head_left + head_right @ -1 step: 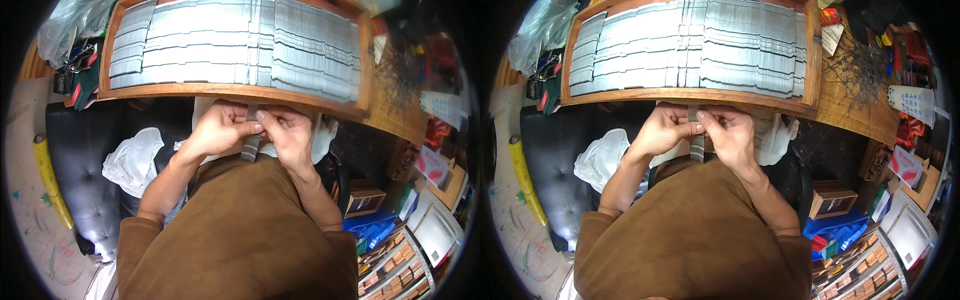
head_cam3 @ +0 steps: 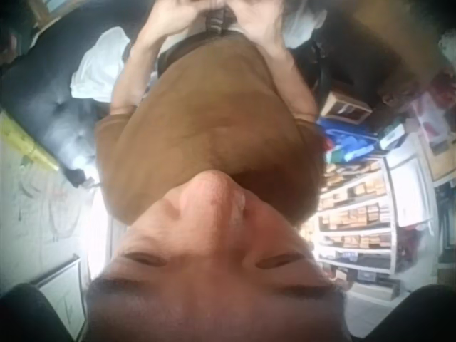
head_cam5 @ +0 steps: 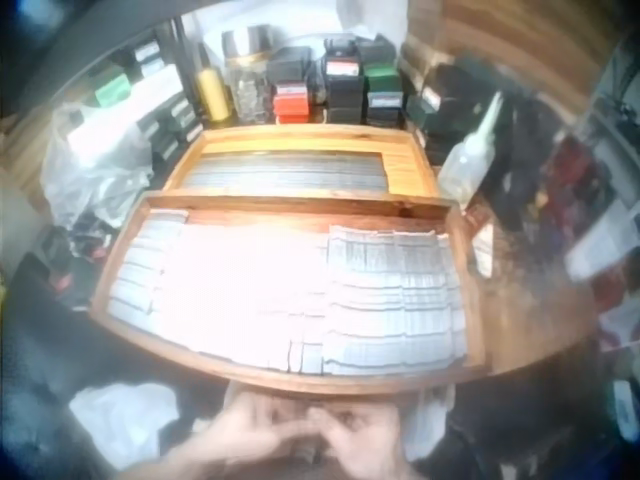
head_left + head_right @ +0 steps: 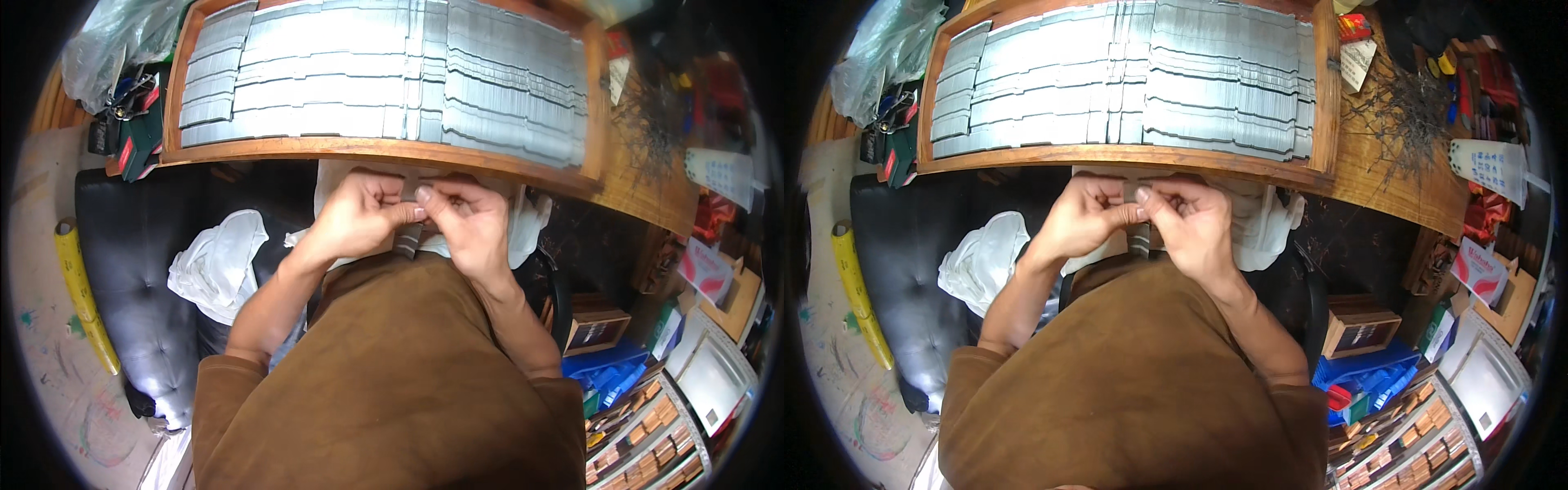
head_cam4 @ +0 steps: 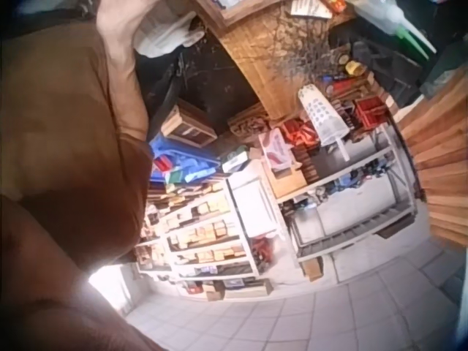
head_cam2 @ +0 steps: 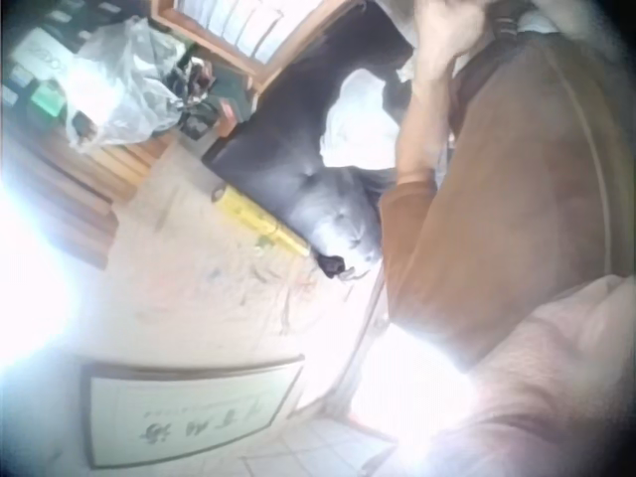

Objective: The person holds a small metal strip and repeatedly inserts small pins into its slots. They manipulate the strip with both hands, aligning the pins and pressing them into place. The person continues this repetitive assembly process throughout the clip.

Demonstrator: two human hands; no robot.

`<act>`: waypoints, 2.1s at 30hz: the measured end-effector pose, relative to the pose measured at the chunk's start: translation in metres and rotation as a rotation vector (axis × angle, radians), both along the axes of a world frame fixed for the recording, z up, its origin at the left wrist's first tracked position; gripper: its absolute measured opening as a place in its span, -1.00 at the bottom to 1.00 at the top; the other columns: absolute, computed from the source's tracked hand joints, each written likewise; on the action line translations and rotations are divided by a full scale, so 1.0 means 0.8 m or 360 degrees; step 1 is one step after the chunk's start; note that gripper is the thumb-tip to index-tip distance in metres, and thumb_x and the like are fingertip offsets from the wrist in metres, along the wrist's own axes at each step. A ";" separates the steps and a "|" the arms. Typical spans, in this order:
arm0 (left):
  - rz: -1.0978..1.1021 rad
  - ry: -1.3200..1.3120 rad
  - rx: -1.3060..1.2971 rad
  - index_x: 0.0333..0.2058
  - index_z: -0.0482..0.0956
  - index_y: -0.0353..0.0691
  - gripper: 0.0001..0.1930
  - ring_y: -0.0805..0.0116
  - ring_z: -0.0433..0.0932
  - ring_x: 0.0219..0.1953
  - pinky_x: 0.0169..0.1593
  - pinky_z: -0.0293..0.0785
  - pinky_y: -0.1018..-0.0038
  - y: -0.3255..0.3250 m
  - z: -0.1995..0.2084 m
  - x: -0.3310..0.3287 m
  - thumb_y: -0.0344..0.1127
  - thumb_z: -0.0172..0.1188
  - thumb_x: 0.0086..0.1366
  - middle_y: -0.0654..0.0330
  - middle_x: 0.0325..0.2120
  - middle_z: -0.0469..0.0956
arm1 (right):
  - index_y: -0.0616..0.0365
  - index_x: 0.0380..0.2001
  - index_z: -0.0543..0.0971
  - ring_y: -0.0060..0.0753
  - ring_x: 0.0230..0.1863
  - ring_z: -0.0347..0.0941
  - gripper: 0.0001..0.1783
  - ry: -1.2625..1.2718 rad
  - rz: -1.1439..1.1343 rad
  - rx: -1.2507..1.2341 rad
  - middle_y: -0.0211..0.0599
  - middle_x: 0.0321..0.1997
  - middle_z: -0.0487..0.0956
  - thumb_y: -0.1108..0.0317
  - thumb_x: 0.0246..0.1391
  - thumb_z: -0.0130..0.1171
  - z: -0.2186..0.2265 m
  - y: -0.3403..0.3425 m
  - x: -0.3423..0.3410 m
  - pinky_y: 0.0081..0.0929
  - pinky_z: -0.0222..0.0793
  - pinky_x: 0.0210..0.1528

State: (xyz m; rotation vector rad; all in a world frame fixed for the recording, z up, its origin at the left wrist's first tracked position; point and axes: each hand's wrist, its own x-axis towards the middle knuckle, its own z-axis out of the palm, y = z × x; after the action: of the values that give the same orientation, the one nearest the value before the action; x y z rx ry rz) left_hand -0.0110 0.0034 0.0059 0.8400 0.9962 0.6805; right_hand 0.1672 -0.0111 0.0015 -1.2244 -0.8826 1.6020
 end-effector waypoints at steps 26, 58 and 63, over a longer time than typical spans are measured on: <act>-0.0044 0.0478 0.0691 -0.10 0.71 -0.38 -0.81 0.48 0.71 -0.30 -0.27 0.59 0.49 -0.020 0.008 -0.002 -0.48 0.31 0.34 0.01 -0.34 0.76 | 0.30 -0.24 0.72 -0.50 -0.39 0.51 -0.82 -0.0604 0.0005 0.0853 -0.27 -0.31 0.60 0.56 0.06 0.46 0.000 -0.018 0.002 -0.56 0.43 -0.35; -0.0152 0.0521 0.0963 -0.17 0.73 -0.37 -0.75 0.14 0.77 -0.34 -0.28 0.65 0.44 -0.048 0.008 0.000 -0.67 0.31 0.15 -0.03 -0.37 0.75 | 0.23 -0.36 0.76 -0.55 -0.40 0.49 -0.81 -0.0462 0.0270 0.0664 -0.35 -0.42 0.59 0.63 -0.11 0.54 0.024 -0.028 0.027 -0.60 0.39 -0.39; -0.0073 0.0473 0.0973 -0.18 0.73 -0.34 -0.76 0.10 0.72 -0.44 -0.36 0.58 0.38 -0.047 0.005 0.002 -0.61 0.37 0.14 -0.03 -0.44 0.71 | 0.22 -0.36 0.76 -0.55 -0.41 0.50 -0.81 -0.0473 0.0285 0.0677 -0.36 -0.43 0.59 0.62 -0.11 0.54 0.024 -0.025 0.026 -0.59 0.39 -0.41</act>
State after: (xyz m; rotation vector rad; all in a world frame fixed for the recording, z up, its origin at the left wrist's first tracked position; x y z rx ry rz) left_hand -0.0093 -0.0342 0.0102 1.5286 1.0401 0.8524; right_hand 0.1881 -0.0310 0.0209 -1.1120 -1.4737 1.2889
